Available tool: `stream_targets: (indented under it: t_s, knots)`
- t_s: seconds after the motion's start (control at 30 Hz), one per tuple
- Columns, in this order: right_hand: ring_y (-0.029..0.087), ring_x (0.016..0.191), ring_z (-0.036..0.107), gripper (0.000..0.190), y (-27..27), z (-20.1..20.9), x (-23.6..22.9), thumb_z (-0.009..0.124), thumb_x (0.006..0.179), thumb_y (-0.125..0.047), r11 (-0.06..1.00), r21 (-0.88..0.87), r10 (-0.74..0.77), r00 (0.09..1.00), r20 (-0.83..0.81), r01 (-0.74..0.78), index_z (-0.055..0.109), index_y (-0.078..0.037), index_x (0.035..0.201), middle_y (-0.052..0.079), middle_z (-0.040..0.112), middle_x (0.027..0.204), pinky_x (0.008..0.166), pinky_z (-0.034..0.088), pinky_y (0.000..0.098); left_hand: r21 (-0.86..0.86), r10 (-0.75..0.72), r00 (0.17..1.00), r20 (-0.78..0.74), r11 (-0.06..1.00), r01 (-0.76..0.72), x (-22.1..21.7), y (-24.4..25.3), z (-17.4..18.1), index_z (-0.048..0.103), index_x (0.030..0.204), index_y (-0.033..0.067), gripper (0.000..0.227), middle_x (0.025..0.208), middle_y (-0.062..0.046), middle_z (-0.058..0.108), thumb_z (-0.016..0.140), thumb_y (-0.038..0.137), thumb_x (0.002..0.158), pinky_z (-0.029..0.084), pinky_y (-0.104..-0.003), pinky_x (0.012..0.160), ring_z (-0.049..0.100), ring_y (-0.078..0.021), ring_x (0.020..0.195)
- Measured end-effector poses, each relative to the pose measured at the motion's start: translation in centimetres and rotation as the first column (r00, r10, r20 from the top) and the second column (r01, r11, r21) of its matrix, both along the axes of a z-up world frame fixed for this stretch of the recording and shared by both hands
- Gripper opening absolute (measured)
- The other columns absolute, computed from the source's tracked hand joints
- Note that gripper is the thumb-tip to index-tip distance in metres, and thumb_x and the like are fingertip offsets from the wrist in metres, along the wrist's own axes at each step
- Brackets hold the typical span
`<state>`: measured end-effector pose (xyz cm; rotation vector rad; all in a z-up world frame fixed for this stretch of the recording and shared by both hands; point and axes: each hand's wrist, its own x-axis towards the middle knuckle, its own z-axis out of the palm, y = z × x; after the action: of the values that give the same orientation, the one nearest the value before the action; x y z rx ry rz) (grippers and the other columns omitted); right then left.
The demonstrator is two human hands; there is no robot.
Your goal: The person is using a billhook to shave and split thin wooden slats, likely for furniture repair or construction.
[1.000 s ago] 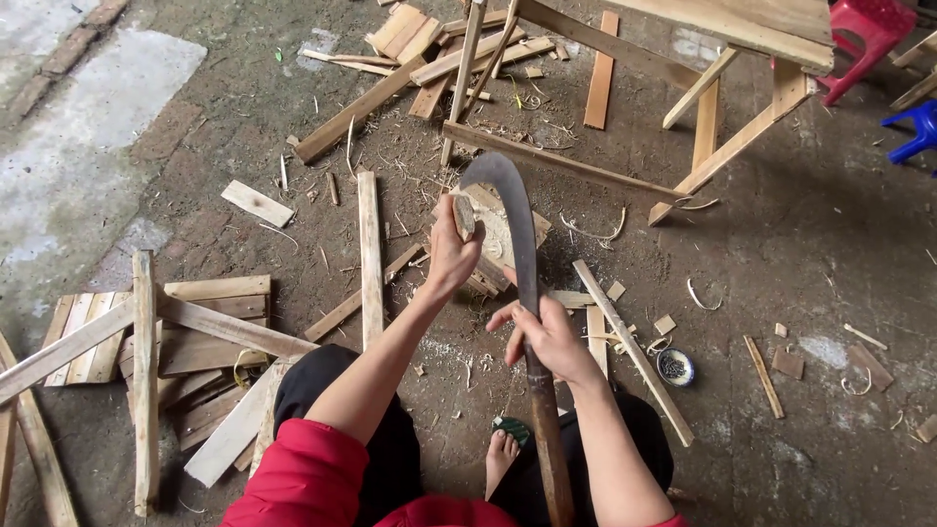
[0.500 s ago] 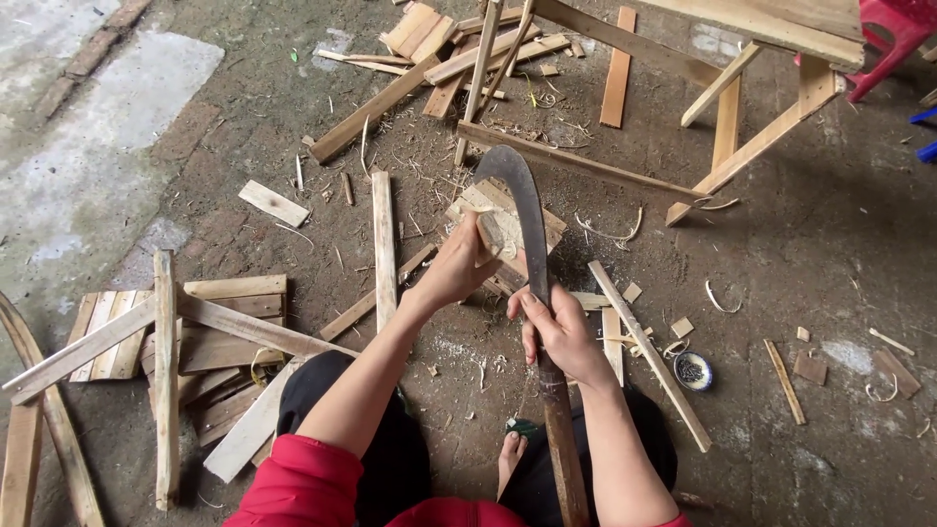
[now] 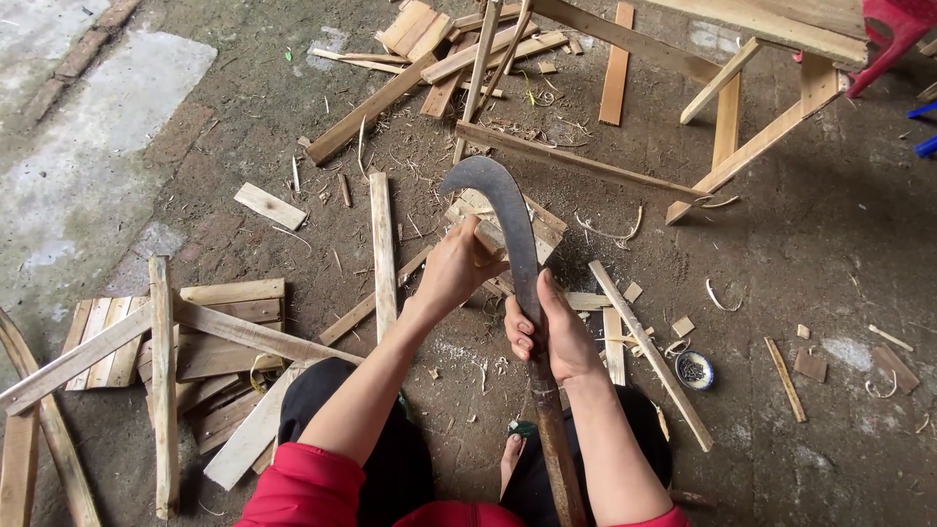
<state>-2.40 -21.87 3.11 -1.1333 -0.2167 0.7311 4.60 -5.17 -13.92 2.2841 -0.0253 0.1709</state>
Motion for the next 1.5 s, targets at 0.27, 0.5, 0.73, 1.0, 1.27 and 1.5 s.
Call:
stream_targets:
  t_s: [0.27, 0.5, 0.73, 1.0, 1.27, 1.5]
  knots:
    - [0.01, 0.038, 0.038, 0.064, -0.2, -0.4, 0.7, 0.036, 0.101, -0.064, 0.998, 0.056, 0.02, 0.995, -0.1, -0.014, 0.044, -0.015, 0.061, -0.004, 0.027, 0.05, 0.034, 0.038, 0.0204, 0.041, 0.077, 0.997, -0.021, 0.996, -0.076, 0.1, -0.1, 0.4, 0.052, 0.112, 0.0159, 0.053, 0.101, -0.014, 0.067, 0.083, 0.04, 0.077, 0.058, -0.056, 0.083, 0.071, -0.0406, 0.096]
    - [0.013, 0.034, 0.044, 0.057, -1.9, -8.5, 2.6, 0.051, 0.098, -0.043, 0.989, 0.138, -0.035, 0.992, -0.123, 0.052, 0.039, -0.025, 0.151, 0.001, 0.032, 0.047, 0.031, 0.047, 0.0234, -0.04, 0.069, 0.997, 0.032, 0.997, -0.068, -1.3, -0.4, 3.8, 0.048, 0.135, 0.0193, 0.057, 0.099, -0.014, 0.063, 0.073, 0.03, 0.085, 0.059, -0.058, 0.08, 0.071, -0.0448, 0.091]
    - [0.021, 0.032, 0.052, 0.052, -1.5, -8.9, 2.4, 0.053, 0.098, -0.033, 0.989, 0.135, -0.06, 0.998, -0.01, 0.06, 0.045, -0.026, 0.149, 0.007, 0.039, 0.04, 0.033, 0.054, 0.0295, -0.079, 0.05, 0.988, 0.145, 0.996, -0.039, -1.9, -1.3, 4.2, 0.047, 0.141, 0.0205, 0.054, 0.105, -0.017, 0.063, 0.063, 0.018, 0.089, 0.058, -0.061, 0.076, 0.071, -0.0484, 0.09]
    - [0.017, 0.031, 0.048, 0.058, -1.5, -10.6, 2.5, 0.052, 0.099, -0.037, 0.983, 0.18, -0.025, 0.996, -0.082, 0.039, 0.035, -0.028, 0.154, 0.004, 0.037, 0.042, 0.028, 0.047, 0.024, -0.111, 0.225, 0.964, 0.141, 0.971, -0.21, -0.8, -1.6, 0.3, 0.051, 0.111, 0.0142, 0.028, 0.097, -0.018, 0.067, 0.063, 0.031, 0.091, 0.056, -0.06, 0.075, 0.07, -0.0451, 0.094]
    - [0.016, 0.032, 0.047, 0.055, -1.0, -10.6, 2.7, 0.051, 0.1, -0.034, 0.975, 0.218, -0.017, 0.995, -0.097, 0.038, 0.038, -0.025, 0.153, 0.003, 0.036, 0.043, 0.026, 0.043, 0.0204, -0.098, 0.2, 0.976, -0.091, 0.973, -0.209, -0.9, -1.0, 2.4, 0.04, 0.12, 0.0151, 0.055, 0.112, -0.018, 0.059, 0.075, 0.029, 0.079, 0.055, -0.064, 0.083, 0.069, -0.0525, 0.097]
    - [0.014, 0.032, 0.046, 0.053, -1.0, -10.6, 2.5, 0.049, 0.101, -0.036, 0.967, 0.256, 0.025, 0.99, -0.137, 0.011, 0.039, -0.028, 0.152, 0.003, 0.036, 0.044, 0.026, 0.04, 0.0181, -0.029, 0.245, 0.962, -0.122, 0.968, -0.25, -1.2, -1.3, 3.2, 0.051, 0.118, 0.0063, 0.057, 0.118, -0.018, 0.051, 0.08, 0.03, 0.076, 0.057, -0.065, 0.083, 0.068, -0.0583, 0.093]
